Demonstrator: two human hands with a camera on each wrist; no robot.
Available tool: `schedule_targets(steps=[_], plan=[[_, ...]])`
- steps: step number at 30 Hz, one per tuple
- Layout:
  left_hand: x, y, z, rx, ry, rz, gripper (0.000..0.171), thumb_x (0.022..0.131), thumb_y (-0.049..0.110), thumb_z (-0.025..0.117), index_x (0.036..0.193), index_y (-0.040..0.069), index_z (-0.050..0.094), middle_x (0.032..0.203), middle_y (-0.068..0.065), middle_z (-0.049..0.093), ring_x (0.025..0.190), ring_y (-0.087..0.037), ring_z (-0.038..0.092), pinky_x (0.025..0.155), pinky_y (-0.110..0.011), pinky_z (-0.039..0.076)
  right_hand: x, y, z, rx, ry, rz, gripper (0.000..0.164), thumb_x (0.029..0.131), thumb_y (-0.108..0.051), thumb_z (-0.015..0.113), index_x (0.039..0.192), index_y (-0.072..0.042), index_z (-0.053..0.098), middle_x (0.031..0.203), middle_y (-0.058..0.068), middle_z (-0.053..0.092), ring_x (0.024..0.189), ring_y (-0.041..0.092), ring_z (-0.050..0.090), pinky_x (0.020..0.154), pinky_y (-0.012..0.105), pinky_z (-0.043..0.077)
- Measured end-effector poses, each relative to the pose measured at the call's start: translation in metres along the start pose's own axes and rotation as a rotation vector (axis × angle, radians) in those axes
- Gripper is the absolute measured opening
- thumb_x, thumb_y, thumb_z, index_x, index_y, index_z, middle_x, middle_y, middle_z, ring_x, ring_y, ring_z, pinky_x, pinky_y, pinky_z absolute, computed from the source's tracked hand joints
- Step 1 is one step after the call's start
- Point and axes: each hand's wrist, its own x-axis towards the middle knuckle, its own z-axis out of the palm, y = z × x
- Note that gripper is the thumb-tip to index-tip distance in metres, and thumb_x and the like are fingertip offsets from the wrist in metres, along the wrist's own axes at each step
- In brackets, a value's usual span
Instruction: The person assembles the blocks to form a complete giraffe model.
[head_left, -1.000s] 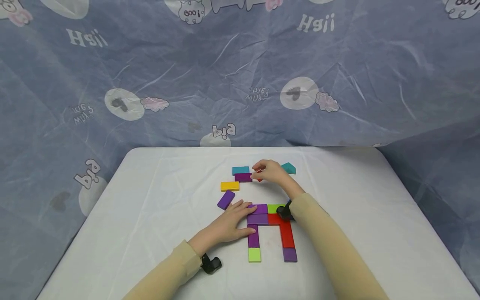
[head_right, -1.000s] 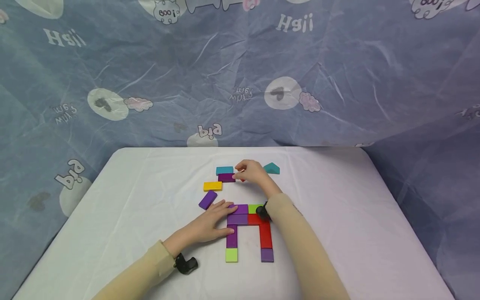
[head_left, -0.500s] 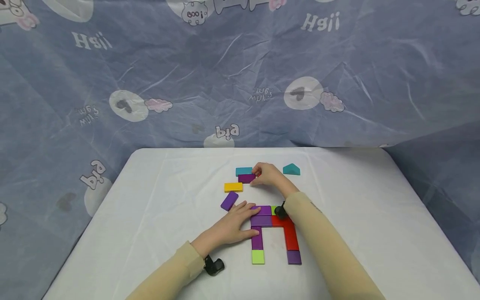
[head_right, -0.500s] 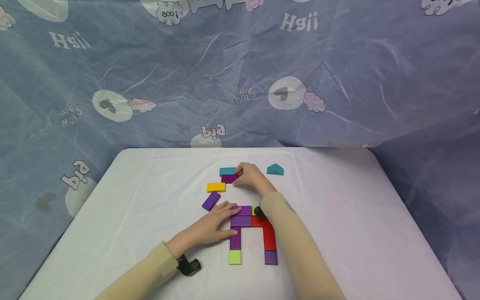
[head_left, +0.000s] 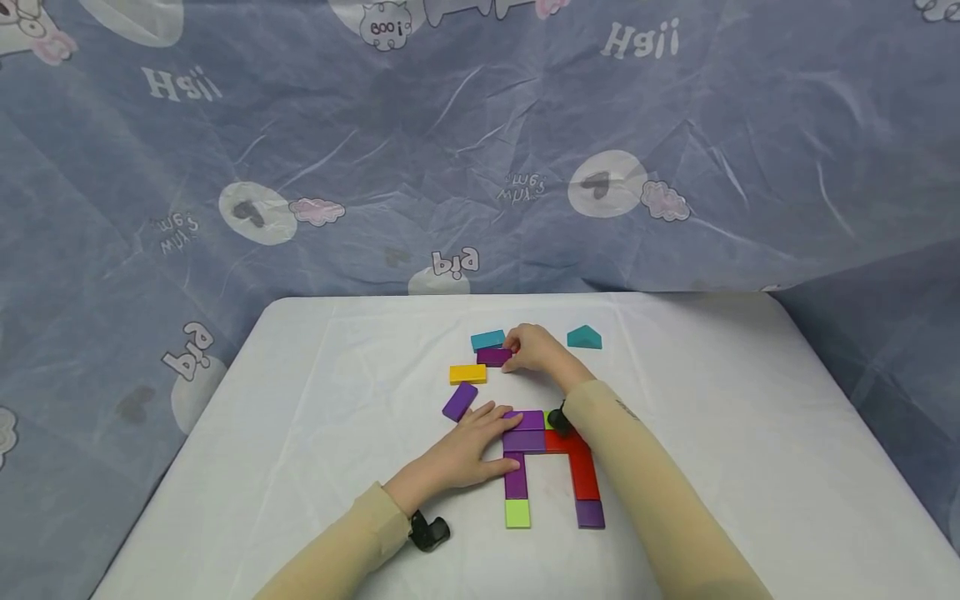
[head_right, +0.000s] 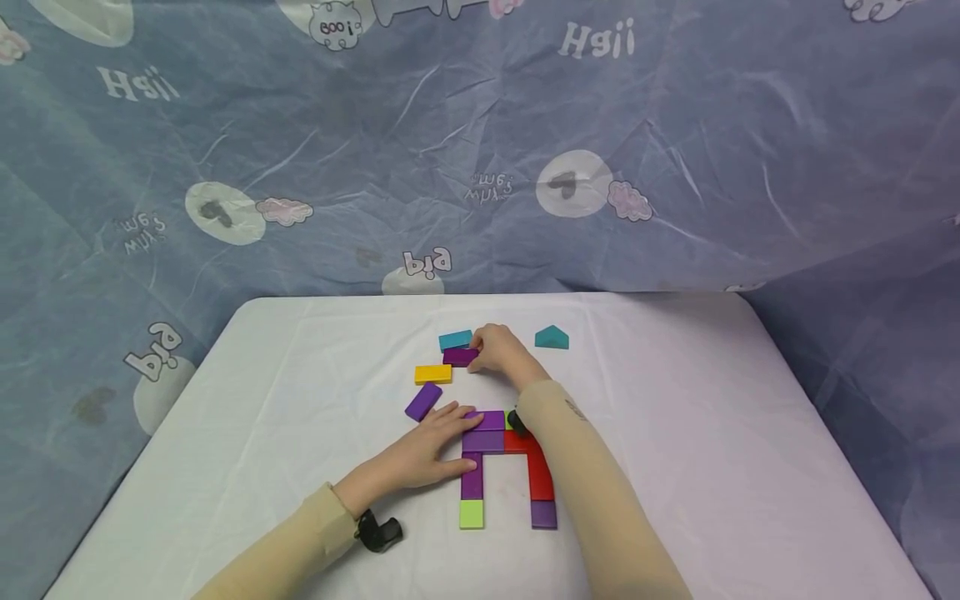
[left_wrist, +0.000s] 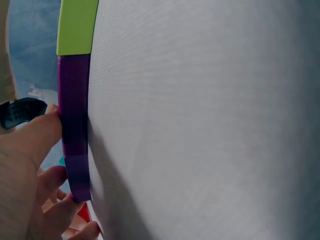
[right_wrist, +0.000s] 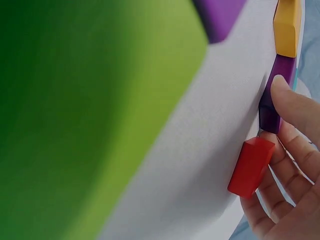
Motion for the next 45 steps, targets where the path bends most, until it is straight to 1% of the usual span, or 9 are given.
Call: schedule_targets(steps=[8, 13, 16, 21, 25, 29, 34, 40, 45], plan=[[0.001, 0.000, 0.002, -0.007, 0.008, 0.002, 0.067, 0.095, 0.046, 0.062, 0.153, 0.021, 0.038, 0.160, -0.005, 0.034, 0.152, -0.031, 0.020, 0.123, -0.051, 0.018, -0.003, 0.001, -0.002, -0.020, 0.013, -0.005, 0.036, 0.082, -0.024, 0.081, 0.109, -0.004, 0.069, 0.096, 0.009, 0.063, 0.089, 0.022, 0.054, 0.086, 0.035, 0.050], [0.001, 0.000, 0.002, -0.008, 0.003, 0.003, 0.067, 0.095, 0.046, 0.061, 0.153, 0.021, 0.038, 0.160, -0.005, 0.033, 0.152, -0.032, 0.020, 0.123, -0.052, 0.018, -0.007, 0.003, -0.007, 0.052, 0.032, 0.013, 0.035, 0.081, -0.025, 0.081, 0.107, -0.006, 0.067, 0.091, 0.008, 0.064, 0.079, 0.019, 0.056, 0.075, 0.030, 0.048], [0.001, -0.001, 0.001, -0.004, 0.003, 0.006, 0.067, 0.095, 0.046, 0.061, 0.153, 0.020, 0.038, 0.160, -0.006, 0.033, 0.152, -0.032, 0.021, 0.123, -0.053, 0.018, -0.009, 0.005, -0.012, 0.106, 0.055, 0.013, 0.035, 0.082, -0.027, 0.080, 0.107, -0.006, 0.067, 0.091, 0.008, 0.065, 0.077, 0.019, 0.056, 0.071, 0.028, 0.048], [0.001, -0.001, 0.001, -0.002, -0.002, -0.004, 0.068, 0.094, 0.047, 0.061, 0.153, 0.023, 0.037, 0.161, -0.004, 0.032, 0.152, -0.030, 0.020, 0.124, -0.050, 0.016, -0.019, 0.011, -0.024, 0.161, 0.095, -0.013, 0.036, 0.081, -0.027, 0.079, 0.107, -0.005, 0.066, 0.097, 0.010, 0.064, 0.088, 0.022, 0.056, 0.077, 0.031, 0.050], [0.001, -0.002, 0.001, -0.002, -0.003, -0.013, 0.069, 0.094, 0.048, 0.062, 0.153, 0.025, 0.036, 0.161, -0.002, 0.032, 0.152, -0.028, 0.020, 0.124, -0.049, 0.016, -0.033, 0.019, -0.035, 0.189, 0.111, -0.022, 0.036, 0.082, -0.027, 0.078, 0.106, -0.003, 0.066, 0.097, 0.011, 0.064, 0.090, 0.024, 0.057, 0.079, 0.032, 0.051], [0.001, -0.003, 0.003, -0.003, 0.001, -0.012, 0.069, 0.094, 0.048, 0.062, 0.153, 0.025, 0.037, 0.161, -0.002, 0.032, 0.152, -0.028, 0.021, 0.124, -0.050, 0.018, -0.048, 0.034, -0.046, 0.201, 0.123, -0.022, 0.036, 0.082, -0.026, 0.077, 0.105, -0.001, 0.065, 0.095, 0.012, 0.065, 0.089, 0.024, 0.057, 0.078, 0.031, 0.049], [0.000, -0.002, 0.002, -0.010, 0.001, -0.003, 0.068, 0.094, 0.047, 0.062, 0.153, 0.024, 0.037, 0.161, -0.003, 0.032, 0.152, -0.029, 0.020, 0.124, -0.051, 0.019, -0.066, 0.059, -0.052, 0.184, 0.127, 0.002, 0.037, 0.083, -0.027, 0.076, 0.106, 0.000, 0.065, 0.094, 0.012, 0.065, 0.089, 0.024, 0.057, 0.076, 0.029, 0.048], [-0.002, -0.001, 0.002, -0.014, 0.000, 0.000, 0.068, 0.094, 0.046, 0.062, 0.153, 0.023, 0.037, 0.161, -0.004, 0.033, 0.152, -0.029, 0.020, 0.124, -0.049, 0.017, -0.089, 0.093, -0.047, 0.162, 0.114, 0.075, 0.043, 0.084, -0.031, 0.077, 0.107, 0.001, 0.062, 0.094, 0.012, 0.062, 0.088, 0.023, 0.055, 0.073, 0.028, 0.047], [-0.001, -0.002, 0.003, -0.011, 0.008, 0.003, 0.068, 0.094, 0.046, 0.062, 0.153, 0.023, 0.037, 0.160, -0.003, 0.033, 0.152, -0.029, 0.020, 0.123, -0.050, 0.019, -0.106, 0.116, -0.037, 0.159, 0.138, 0.133, 0.043, 0.083, -0.030, 0.077, 0.105, 0.003, 0.062, 0.092, 0.012, 0.062, 0.085, 0.023, 0.054, 0.071, 0.027, 0.045]])
